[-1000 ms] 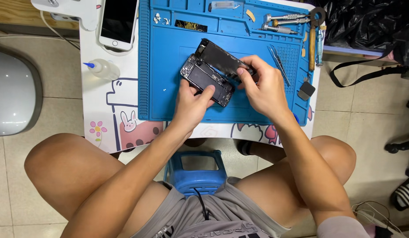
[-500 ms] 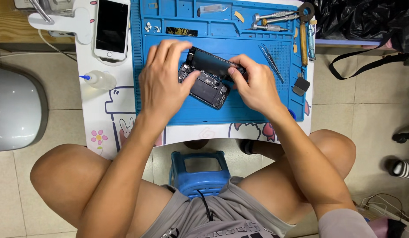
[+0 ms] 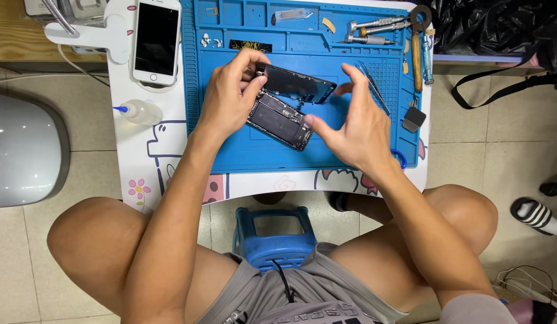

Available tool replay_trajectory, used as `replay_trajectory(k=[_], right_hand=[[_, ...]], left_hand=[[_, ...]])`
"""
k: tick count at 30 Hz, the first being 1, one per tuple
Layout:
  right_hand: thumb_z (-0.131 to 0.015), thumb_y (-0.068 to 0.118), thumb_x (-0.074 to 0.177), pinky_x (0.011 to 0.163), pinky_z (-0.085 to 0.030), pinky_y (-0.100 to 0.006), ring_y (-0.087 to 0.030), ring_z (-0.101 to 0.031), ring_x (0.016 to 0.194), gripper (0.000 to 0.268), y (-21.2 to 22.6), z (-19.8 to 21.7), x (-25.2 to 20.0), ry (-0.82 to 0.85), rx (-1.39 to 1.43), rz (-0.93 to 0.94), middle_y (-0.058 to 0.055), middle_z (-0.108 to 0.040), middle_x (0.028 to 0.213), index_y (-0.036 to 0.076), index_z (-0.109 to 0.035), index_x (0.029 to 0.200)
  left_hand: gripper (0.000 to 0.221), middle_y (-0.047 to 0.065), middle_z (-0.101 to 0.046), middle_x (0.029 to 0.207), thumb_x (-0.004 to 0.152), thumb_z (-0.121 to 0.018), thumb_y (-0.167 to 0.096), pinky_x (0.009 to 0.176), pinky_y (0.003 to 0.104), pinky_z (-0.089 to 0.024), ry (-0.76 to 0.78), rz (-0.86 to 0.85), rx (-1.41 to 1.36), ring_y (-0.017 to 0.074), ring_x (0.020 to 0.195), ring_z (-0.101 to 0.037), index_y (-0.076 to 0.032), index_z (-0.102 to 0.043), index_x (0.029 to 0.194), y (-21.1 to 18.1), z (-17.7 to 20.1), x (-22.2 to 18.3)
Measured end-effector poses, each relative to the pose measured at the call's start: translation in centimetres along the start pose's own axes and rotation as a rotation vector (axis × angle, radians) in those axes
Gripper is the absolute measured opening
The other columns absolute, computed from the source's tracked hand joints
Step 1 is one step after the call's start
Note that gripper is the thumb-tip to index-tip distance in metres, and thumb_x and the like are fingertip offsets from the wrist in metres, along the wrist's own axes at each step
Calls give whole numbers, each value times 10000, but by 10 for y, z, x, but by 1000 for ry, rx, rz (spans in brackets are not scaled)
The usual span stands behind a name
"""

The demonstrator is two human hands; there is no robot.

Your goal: The person assembles a mobile phone by placing the screen component onto the internal chassis, connecting internal cables with a pair of tweezers, and then pressing the screen and chassis together by hand until they are joined.

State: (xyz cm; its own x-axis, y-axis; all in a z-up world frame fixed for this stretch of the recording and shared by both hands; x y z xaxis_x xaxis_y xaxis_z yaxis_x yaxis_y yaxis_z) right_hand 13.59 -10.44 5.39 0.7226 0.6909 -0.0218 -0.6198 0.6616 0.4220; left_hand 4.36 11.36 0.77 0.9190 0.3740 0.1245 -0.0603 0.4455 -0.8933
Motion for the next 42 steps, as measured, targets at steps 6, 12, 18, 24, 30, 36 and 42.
replay_trajectory(k=[6,12,18,24,30,36,42], right_hand=[[-956,732,540,612,-535,-514,-334,-716,951,1471,1,-25,-28,103,-132,-91,-42,-668,1208,136,-135,1605],[-916,543,734,494,-479,-400,-235,-739,917,1030,-9,-33,-31,-1,-116,72,20,-755,1147,173,-333,1499],[-926,407,773,475,-439,-382,-201,-693,780,825,-17,-33,-17,-40,-64,125,72,-779,1122,183,-425,1390],[-890,267,821,758,-571,-259,-153,-761,968,394,-23,-23,-2,-9,-2,240,100,-784,998,265,-683,1156],[-761,224,963,674,-573,-306,-198,-730,857,118,-16,-23,3,-149,4,371,63,-718,961,236,-742,1079],[-791,240,929,631,-561,-256,-133,-697,822,124,-11,-41,13,-286,-152,495,101,-664,968,275,-738,1035],[-770,223,929,591,-553,-267,-149,-683,754,58,-3,-49,26,-294,-124,495,76,-629,879,248,-721,945]], left_hand=[[209,109,-710,1115,1001,-597,-90,750,371,-636,1,46,-81,267,1030,-710,-146,-539,1194,8,-2,-1],[207,92,-678,1074,1002,-573,-24,834,367,-652,20,16,-124,225,1021,-689,-103,-526,1188,4,1,-2],[212,117,-714,1027,985,-568,-88,647,329,-569,-44,77,4,267,817,-716,-134,-499,1180,1,6,-17],[213,201,-705,902,1000,-533,32,614,498,-586,-91,-3,-19,391,761,-703,-50,-498,1194,15,4,-28],[206,188,-709,900,1003,-506,24,643,495,-524,-31,-16,-19,412,747,-694,-71,-475,1182,11,2,-30],[193,207,-702,903,1012,-494,18,655,525,-512,-24,-19,10,459,751,-681,-74,-455,1177,7,5,-29],[198,206,-716,920,994,-495,28,674,503,-527,-33,9,-5,447,771,-700,-84,-463,1154,8,8,-29]])
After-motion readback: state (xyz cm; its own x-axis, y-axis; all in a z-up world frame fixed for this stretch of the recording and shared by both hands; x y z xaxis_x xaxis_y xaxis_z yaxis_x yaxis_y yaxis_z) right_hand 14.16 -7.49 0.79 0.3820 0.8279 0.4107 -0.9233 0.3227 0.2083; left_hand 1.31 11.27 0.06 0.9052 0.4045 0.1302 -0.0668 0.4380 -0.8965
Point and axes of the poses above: each hand's wrist, its own x-axis towards the middle knuckle, its own z-axis out of the back of the hand, y = z × x, the point moved 3 cm from there along x, towards the middle knuckle
